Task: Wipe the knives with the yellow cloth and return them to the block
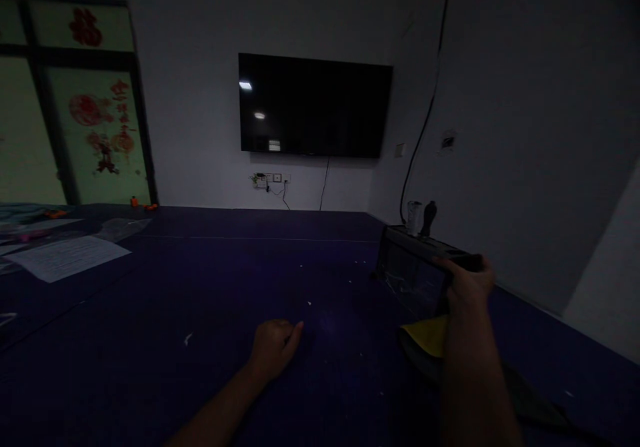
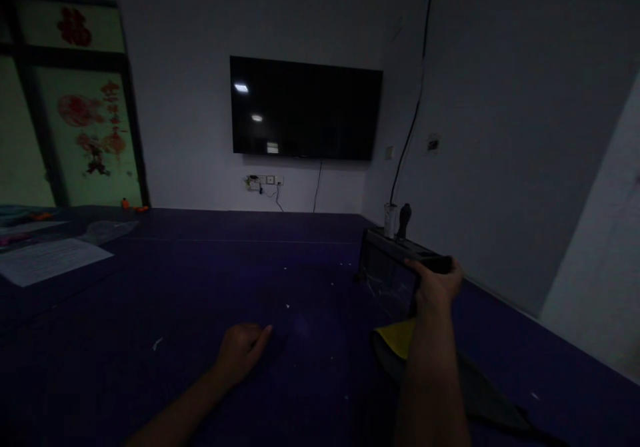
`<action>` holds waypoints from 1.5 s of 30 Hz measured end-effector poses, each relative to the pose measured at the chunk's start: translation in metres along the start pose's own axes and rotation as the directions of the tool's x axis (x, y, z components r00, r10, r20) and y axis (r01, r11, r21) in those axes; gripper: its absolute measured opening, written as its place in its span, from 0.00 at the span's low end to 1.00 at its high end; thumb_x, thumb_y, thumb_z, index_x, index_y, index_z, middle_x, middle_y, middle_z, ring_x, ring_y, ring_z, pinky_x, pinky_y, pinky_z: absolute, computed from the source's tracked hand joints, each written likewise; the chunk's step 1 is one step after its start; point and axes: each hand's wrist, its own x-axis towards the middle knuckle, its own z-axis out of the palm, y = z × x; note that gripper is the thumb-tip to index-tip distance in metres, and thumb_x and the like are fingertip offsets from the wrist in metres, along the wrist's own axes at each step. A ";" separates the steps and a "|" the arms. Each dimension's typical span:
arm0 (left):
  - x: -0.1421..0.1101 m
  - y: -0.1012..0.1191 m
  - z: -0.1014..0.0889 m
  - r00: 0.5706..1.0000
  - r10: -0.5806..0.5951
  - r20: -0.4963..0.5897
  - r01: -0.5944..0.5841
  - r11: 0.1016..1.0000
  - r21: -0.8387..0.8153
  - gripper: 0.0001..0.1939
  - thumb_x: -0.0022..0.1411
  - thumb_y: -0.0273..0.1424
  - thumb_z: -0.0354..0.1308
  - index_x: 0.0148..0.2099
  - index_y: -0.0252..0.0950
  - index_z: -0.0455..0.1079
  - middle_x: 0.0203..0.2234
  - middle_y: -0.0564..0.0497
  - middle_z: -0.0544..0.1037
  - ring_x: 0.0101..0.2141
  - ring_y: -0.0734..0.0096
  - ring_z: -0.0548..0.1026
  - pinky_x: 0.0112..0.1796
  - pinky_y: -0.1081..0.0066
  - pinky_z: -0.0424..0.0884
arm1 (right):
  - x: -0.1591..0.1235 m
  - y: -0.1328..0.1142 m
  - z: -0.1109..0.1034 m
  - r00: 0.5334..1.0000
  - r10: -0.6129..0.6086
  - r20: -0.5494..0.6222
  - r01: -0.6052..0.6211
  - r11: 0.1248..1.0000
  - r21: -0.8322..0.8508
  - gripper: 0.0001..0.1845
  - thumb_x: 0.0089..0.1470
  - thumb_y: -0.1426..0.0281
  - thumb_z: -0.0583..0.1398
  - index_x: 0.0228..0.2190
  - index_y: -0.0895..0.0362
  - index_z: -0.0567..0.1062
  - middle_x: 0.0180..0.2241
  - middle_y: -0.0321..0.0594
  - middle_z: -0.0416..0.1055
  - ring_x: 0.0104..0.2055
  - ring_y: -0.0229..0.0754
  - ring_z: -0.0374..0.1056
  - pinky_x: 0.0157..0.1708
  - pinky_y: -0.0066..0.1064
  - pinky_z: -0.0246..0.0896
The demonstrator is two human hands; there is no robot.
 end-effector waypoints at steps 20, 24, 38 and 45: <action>0.025 -0.007 -0.026 0.983 -0.183 0.003 0.169 0.900 -0.403 0.21 0.61 0.46 0.45 0.35 0.37 0.72 0.32 0.46 0.76 0.35 0.65 0.73 0.38 0.66 0.67 | -0.064 -0.088 0.070 0.915 0.121 0.384 -0.279 0.878 0.388 0.32 0.11 0.82 0.66 0.28 0.55 0.72 0.29 0.29 0.69 0.33 0.36 0.66 0.29 0.24 0.65; 0.071 -0.022 -0.049 0.928 -0.341 -0.148 0.171 0.746 -0.644 0.35 0.51 0.52 0.54 0.56 0.37 0.61 0.55 0.40 0.63 0.53 0.56 0.63 0.48 0.60 0.63 | -0.084 -0.098 0.083 0.806 0.173 0.567 -0.388 0.877 0.284 0.26 0.18 0.80 0.66 0.28 0.54 0.74 0.29 0.29 0.72 0.32 0.37 0.68 0.33 0.28 0.65; 0.119 -0.045 -0.126 0.935 -0.337 0.107 0.216 0.306 -0.927 0.46 0.39 0.49 0.65 0.59 0.37 0.59 0.55 0.42 0.65 0.55 0.49 0.61 0.53 0.57 0.56 | -0.159 -0.128 0.079 0.553 0.091 0.828 -0.411 0.894 0.176 0.20 0.29 0.74 0.66 0.31 0.49 0.76 0.40 0.33 0.74 0.47 0.48 0.67 0.44 0.37 0.63; 0.122 -0.031 -0.143 0.899 -0.432 0.079 0.200 0.242 -0.949 0.38 0.36 0.38 0.65 0.52 0.33 0.66 0.37 0.47 0.74 0.37 0.58 0.73 0.41 0.62 0.66 | -0.158 -0.125 0.107 0.366 0.275 0.889 -0.612 0.791 0.007 0.25 0.25 0.77 0.65 0.33 0.52 0.76 0.31 0.32 0.76 0.38 0.45 0.71 0.39 0.34 0.63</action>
